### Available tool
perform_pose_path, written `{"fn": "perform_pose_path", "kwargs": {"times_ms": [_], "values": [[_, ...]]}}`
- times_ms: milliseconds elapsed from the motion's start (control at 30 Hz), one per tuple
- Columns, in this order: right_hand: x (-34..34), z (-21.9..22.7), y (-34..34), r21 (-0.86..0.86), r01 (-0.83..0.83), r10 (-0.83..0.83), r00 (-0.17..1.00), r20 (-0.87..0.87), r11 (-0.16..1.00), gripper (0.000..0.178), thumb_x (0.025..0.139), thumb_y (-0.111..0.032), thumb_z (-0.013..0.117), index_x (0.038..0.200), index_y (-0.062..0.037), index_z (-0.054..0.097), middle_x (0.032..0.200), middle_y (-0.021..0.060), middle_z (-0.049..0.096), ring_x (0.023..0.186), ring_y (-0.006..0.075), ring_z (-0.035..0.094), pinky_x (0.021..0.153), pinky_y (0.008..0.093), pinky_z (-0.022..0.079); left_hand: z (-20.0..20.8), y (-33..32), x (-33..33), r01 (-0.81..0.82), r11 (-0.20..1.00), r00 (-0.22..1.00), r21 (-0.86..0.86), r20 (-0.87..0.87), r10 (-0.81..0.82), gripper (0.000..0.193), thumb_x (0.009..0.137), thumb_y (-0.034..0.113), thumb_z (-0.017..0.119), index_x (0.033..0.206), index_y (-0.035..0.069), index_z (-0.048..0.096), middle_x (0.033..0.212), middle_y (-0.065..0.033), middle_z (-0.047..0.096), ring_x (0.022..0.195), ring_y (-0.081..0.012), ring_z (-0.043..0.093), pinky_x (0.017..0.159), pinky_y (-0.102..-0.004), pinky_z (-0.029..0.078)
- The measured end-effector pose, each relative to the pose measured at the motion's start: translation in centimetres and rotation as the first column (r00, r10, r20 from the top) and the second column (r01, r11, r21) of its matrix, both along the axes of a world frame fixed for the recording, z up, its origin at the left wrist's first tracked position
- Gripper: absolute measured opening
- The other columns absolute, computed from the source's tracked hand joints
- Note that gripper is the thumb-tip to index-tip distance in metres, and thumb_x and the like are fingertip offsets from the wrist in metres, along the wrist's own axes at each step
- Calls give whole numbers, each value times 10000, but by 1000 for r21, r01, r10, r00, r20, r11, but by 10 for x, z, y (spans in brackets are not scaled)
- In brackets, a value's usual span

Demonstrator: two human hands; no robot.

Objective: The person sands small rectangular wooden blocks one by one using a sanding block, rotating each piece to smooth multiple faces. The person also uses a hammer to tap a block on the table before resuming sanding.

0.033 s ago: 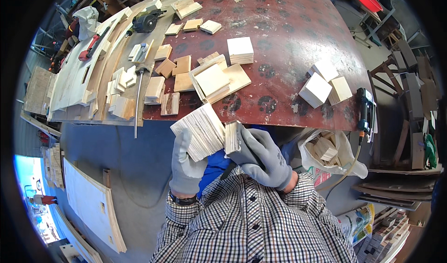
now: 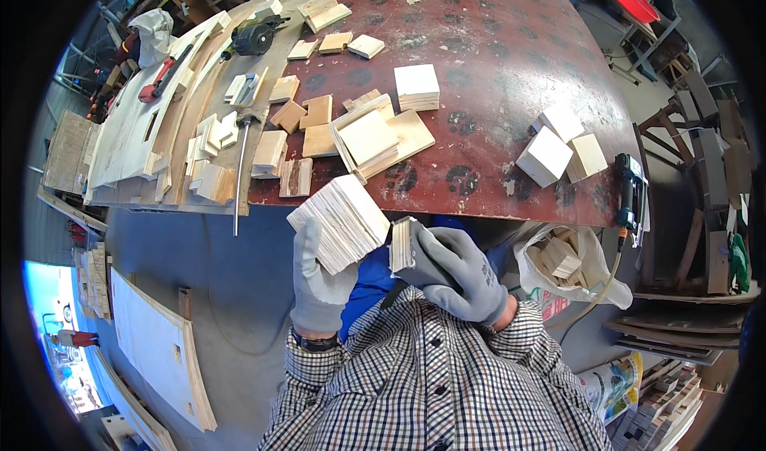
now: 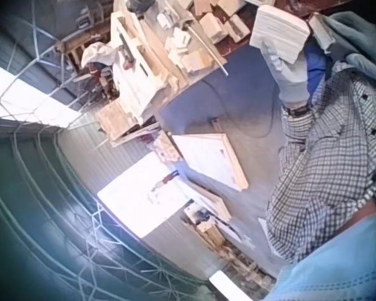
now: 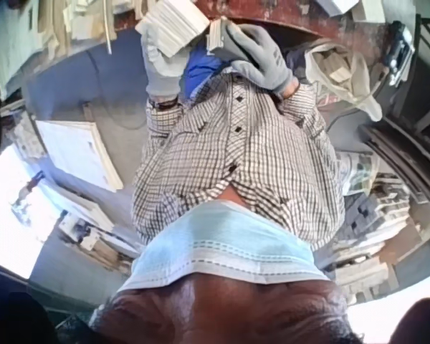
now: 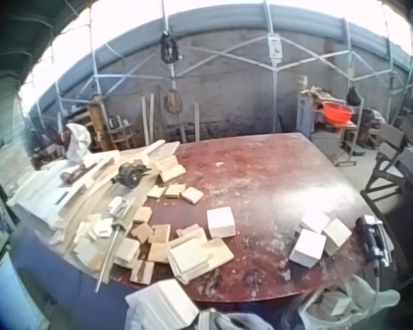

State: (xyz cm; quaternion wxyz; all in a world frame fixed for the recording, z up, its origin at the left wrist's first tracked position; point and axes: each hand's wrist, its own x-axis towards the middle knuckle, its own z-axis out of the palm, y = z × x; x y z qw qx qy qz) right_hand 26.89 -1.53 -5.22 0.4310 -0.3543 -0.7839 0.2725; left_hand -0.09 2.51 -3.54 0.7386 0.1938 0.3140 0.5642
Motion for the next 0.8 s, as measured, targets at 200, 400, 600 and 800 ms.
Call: {"fn": "perform_pose_path", "kwargs": {"times_ms": [200, 400, 600, 800], "values": [[-4, 32, 20, -115, 65, -88, 974, -209, 991, 810, 1046, -381, 672, 1647, 68, 369, 1490, 286, 520, 1320, 401, 594, 1121, 448, 473, 10, 0, -3, 32, 992, 988, 124, 146, -50, 849, 995, 642, 629, 1613, 96, 427, 1499, -159, 598, 1300, -364, 640, 948, -575, 602], [-38, 89, 66, 138, 23, -23, 1000, -6, 990, 740, 1002, -451, 686, 1617, -83, 498, 1297, 261, 575, 1083, 408, 600, 992, 498, 475, -18, -17, 0, -98, 957, 881, 272, -425, 211, 677, 1027, 563, 659, 1483, 86, 504, 1487, -143, 616, 1295, -284, 648, 1053, -447, 568], [-8, 89, 22, 176, -157, 97, 947, 305, 972, 675, 974, -466, 702, 1586, -219, 562, 1386, 220, 591, 1126, 374, 622, 983, 483, 470, 30, -7, 7, -198, 980, 976, 27, -85, 199, 757, 1019, 616, 626, 1511, 50, 525, 1369, -158, 678, 1127, -322, 712, 910, -440, 598], [-1, 52, 15, -49, 172, -175, 981, -83, 984, 815, 963, -333, 747, 1615, 47, 436, 1421, 291, 553, 1213, 410, 626, 1047, 473, 518, 8, 9, -1, 88, 973, 825, 214, 532, -192, 779, 1045, 732, 449, 1652, 246, 415, 1681, -120, 431, 1504, -332, 418, 1176, -640, 395]]}}
